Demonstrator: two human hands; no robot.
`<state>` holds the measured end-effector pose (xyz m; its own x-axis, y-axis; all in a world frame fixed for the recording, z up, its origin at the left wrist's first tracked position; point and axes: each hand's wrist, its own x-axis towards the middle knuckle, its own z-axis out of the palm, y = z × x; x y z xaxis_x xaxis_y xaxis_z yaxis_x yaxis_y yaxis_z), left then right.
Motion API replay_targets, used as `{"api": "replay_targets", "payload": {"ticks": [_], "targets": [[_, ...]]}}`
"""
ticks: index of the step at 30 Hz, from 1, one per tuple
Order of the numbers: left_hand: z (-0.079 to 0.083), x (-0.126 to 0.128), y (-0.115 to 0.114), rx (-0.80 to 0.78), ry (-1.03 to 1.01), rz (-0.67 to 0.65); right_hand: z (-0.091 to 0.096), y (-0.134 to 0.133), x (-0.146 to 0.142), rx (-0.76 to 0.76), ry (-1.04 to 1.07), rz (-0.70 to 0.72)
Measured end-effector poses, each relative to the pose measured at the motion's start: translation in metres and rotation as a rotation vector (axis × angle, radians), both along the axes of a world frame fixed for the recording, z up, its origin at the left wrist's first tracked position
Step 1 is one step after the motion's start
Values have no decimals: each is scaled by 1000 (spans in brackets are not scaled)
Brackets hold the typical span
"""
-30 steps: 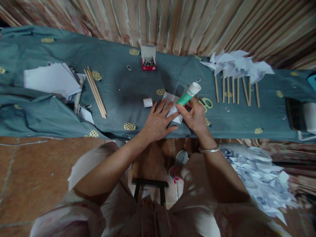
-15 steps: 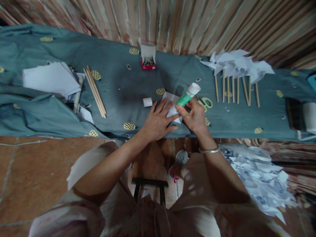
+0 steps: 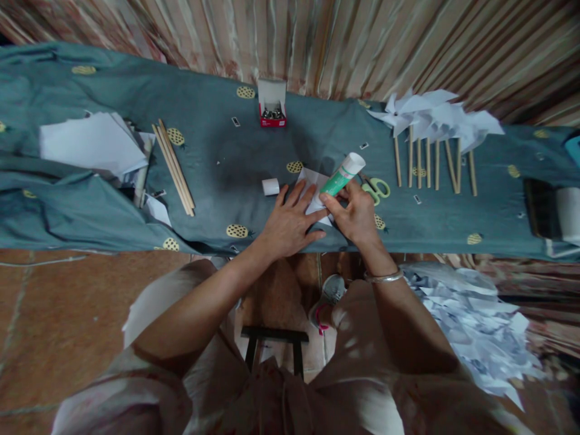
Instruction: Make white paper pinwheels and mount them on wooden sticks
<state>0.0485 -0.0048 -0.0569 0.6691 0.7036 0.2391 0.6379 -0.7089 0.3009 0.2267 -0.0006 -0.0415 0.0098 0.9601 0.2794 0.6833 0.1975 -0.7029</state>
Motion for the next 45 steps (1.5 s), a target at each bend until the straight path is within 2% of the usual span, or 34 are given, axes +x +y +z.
{"api": "replay_targets", "payload": {"ticks": [17,45], "targets": [[2,1,0,-56,-23,17,3,-2,-7,-39,-28,-7],[1,0,-1,-42,-23,14,-1,7,-13,-2,-38,-9]]}}
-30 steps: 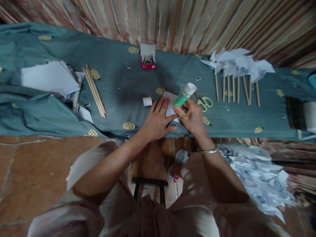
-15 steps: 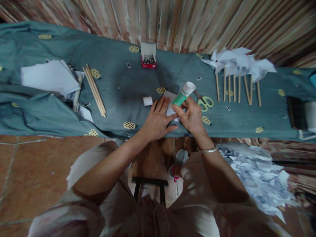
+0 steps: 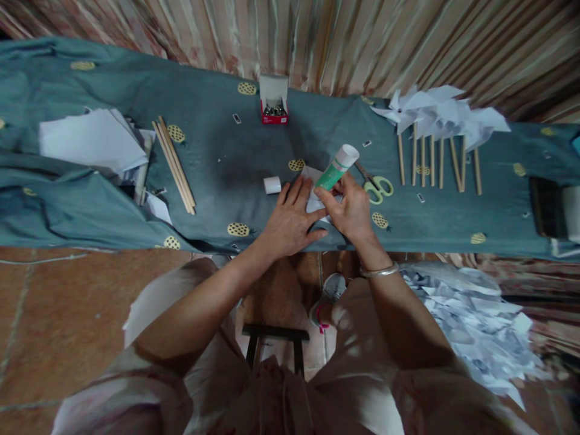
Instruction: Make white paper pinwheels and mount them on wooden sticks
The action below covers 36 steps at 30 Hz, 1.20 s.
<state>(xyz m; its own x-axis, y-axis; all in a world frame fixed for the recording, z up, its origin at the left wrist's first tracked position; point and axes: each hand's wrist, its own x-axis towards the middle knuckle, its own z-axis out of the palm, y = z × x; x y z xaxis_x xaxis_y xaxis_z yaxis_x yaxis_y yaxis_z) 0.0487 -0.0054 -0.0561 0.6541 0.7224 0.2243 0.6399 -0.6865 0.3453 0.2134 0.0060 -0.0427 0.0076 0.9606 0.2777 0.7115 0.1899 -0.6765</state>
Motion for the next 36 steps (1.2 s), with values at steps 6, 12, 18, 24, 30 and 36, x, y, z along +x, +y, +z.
{"api": "replay_targets", "payload": {"ticks": [6,12,18,24,30,36], "targets": [[-1,0,0,1,-12,1,0,3,0,3,2,-10],[-1,0,1,-7,-14,-5,2,5,0,8,22,-8],[1,0,0,-23,14,4,3,6,1,-3,8,-29],[1,0,0,-16,-1,-1,2,7,3,6,4,-37],[0,0,1,-20,-3,0,1,8,6,46,-34,-35],[0,0,1,-23,-13,3,1,7,8,34,-32,-47]]}}
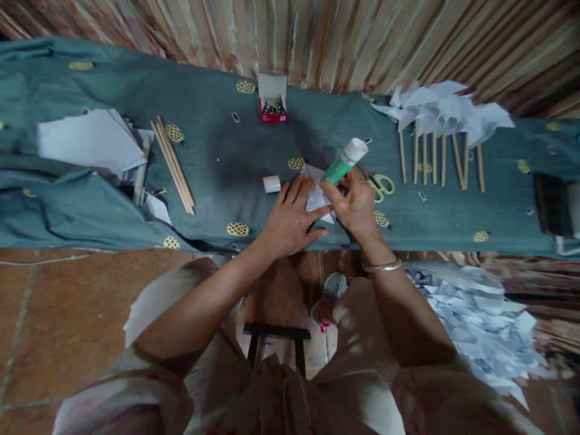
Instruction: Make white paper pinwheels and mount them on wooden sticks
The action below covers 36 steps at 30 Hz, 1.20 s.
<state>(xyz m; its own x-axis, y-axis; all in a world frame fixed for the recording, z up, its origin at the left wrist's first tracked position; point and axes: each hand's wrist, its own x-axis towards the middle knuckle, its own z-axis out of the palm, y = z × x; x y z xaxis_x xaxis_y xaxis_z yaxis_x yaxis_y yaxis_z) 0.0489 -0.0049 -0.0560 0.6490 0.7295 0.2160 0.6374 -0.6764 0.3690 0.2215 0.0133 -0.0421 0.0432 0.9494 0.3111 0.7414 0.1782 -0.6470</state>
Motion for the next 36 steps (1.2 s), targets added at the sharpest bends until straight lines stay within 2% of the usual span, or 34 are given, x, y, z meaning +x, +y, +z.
{"api": "replay_targets", "payload": {"ticks": [13,36], "targets": [[-1,0,0,11,-2,-4,-5,-1,6,-26,43,5],[0,0,0,-12,-47,-6,2,-12,0,-44,132,-13]]}}
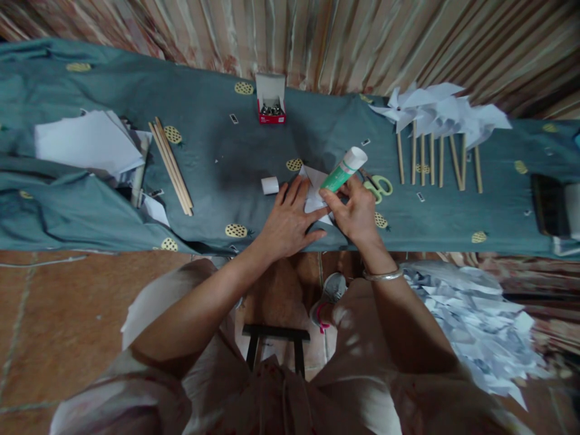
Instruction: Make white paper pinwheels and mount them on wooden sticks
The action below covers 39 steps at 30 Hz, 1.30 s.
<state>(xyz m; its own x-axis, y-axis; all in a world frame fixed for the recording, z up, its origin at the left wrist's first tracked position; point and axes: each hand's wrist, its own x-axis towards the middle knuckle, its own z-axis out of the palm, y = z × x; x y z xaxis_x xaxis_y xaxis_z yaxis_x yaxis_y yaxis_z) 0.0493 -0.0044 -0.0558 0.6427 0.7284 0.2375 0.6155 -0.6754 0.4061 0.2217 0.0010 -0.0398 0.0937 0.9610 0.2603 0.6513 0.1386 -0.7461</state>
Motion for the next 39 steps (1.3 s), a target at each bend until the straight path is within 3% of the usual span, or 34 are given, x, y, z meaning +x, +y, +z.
{"api": "replay_targets", "payload": {"ticks": [13,21,32,35,39], "targets": [[0,-1,0,0,0,-7,2,-1,-8,-51,71,-10],[3,-2,-1,-13,34,-2,1,2,-13,-55,529,25],[16,-13,-10,0,-46,-8,6,11,-9,-89,1102,-102],[27,-25,-6,35,-111,55,4,13,-6,-104,1184,-105],[34,-46,7,68,-144,250,3,12,-4,-124,1228,-98]]}}
